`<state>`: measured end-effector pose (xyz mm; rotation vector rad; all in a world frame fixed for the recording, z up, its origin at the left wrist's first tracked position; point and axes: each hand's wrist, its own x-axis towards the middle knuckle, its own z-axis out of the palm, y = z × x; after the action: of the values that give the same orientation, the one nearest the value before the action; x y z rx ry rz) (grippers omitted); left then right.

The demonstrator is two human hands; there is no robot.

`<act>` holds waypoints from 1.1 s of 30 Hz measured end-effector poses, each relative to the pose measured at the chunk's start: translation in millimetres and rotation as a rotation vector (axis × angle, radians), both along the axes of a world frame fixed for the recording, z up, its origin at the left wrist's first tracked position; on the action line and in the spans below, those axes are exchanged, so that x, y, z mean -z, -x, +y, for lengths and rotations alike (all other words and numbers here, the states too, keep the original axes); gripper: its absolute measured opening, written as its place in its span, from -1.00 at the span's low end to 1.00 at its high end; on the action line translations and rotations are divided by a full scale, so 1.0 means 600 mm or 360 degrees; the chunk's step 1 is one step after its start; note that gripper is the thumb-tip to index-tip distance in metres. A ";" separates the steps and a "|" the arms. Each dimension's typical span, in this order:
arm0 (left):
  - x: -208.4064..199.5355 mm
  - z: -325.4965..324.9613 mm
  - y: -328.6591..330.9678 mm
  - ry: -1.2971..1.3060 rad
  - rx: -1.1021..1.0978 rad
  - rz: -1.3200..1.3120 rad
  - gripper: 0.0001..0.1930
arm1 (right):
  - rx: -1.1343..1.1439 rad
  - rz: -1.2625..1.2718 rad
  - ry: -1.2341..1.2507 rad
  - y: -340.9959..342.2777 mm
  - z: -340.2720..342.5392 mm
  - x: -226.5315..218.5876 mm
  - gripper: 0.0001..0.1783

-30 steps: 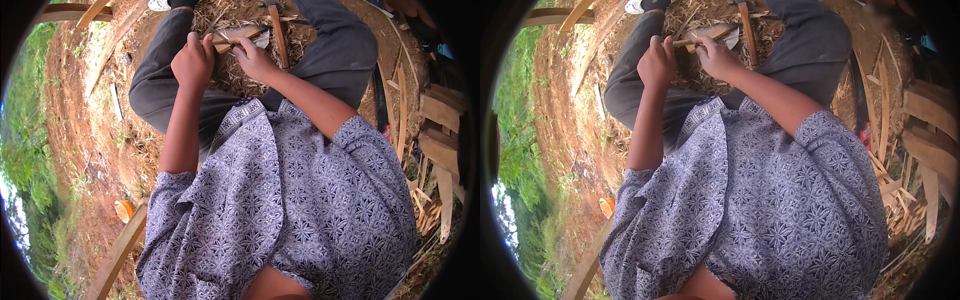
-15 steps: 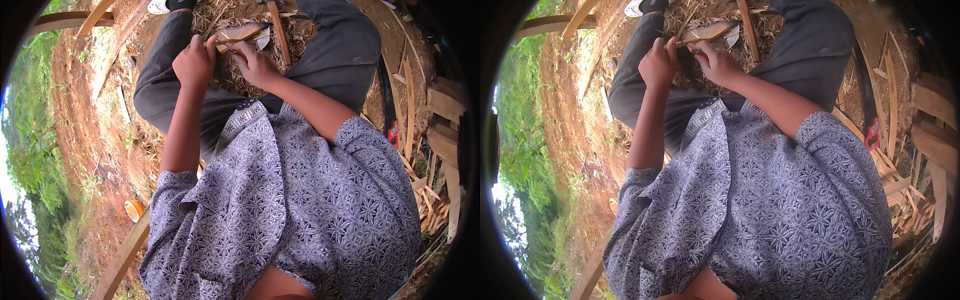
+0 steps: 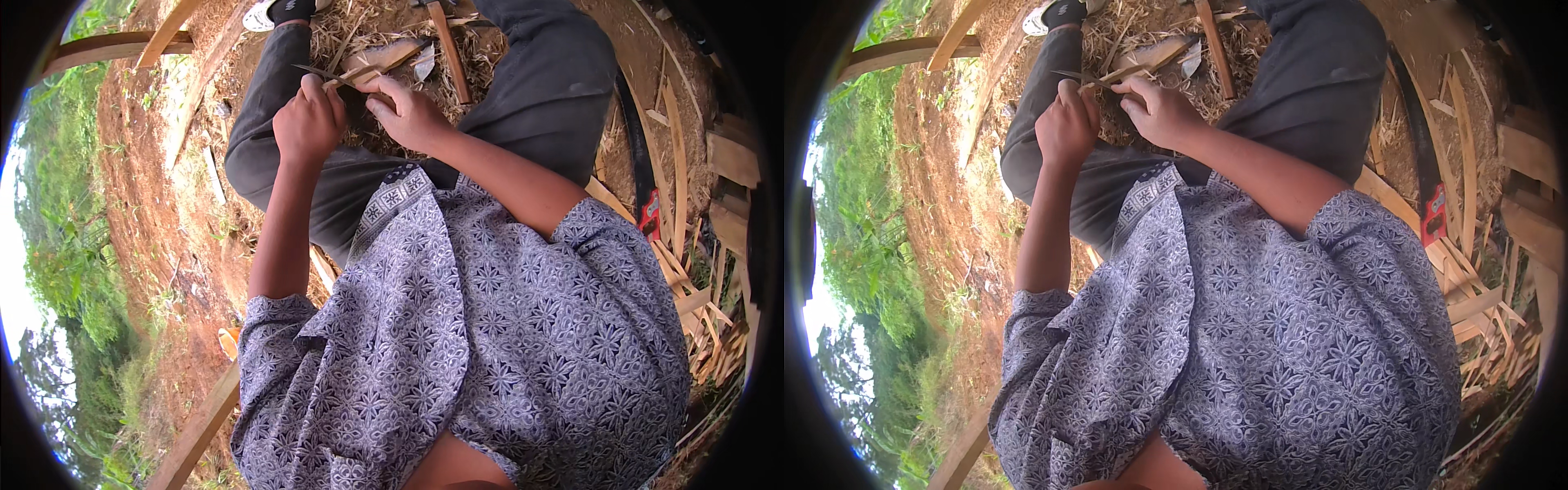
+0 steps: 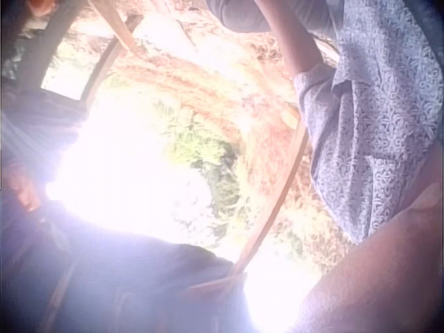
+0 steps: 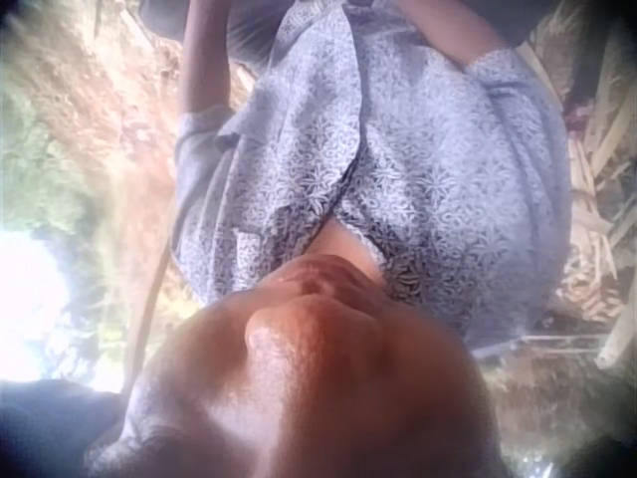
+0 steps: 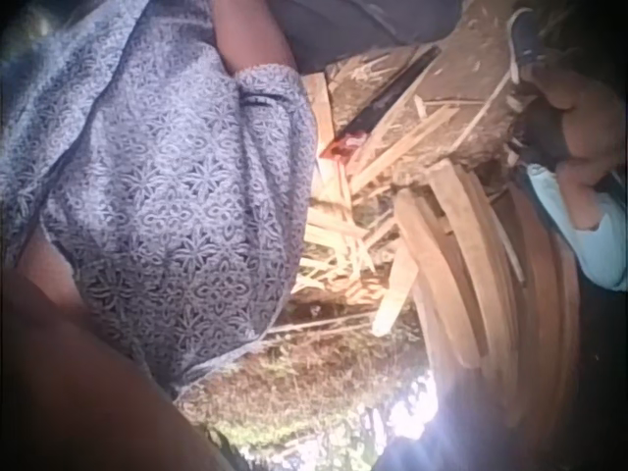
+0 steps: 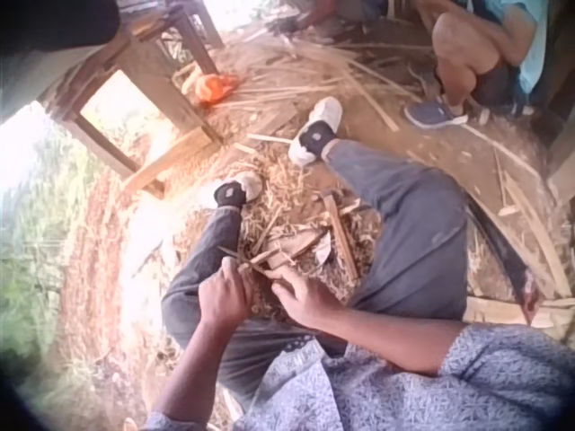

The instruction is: The person sits on the ground and uses a red-handled saw to cut a small piece of wood, then switches to a knife to shave and shape the wood. They also use a hammer to strike the wood piece. The person repeatedly inspects the wood and continues carving.

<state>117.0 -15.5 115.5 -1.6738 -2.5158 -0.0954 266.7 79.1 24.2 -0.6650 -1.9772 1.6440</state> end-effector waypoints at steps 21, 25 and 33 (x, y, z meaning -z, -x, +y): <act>0.052 -0.015 -0.082 -0.0558 0.0028 -0.0515 -0.86 | -0.0719 -0.0862 0.0203 -0.005 0.149 -0.061 -0.61; 0.053 -0.015 -0.083 -0.0595 0.0107 -0.0629 -0.86 | -0.0711 -0.0918 0.0230 -0.012 0.149 -0.095 -0.62; 0.034 0.011 -0.121 -0.0483 0.0365 -0.0670 -0.85 | -0.0465 -0.0808 -0.0195 -0.066 0.183 0.025 -0.63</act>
<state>189.4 -8.8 94.8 -1.9599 -2.3885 -0.8885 306.3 189.1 9.4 -0.8414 -2.6197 1.6079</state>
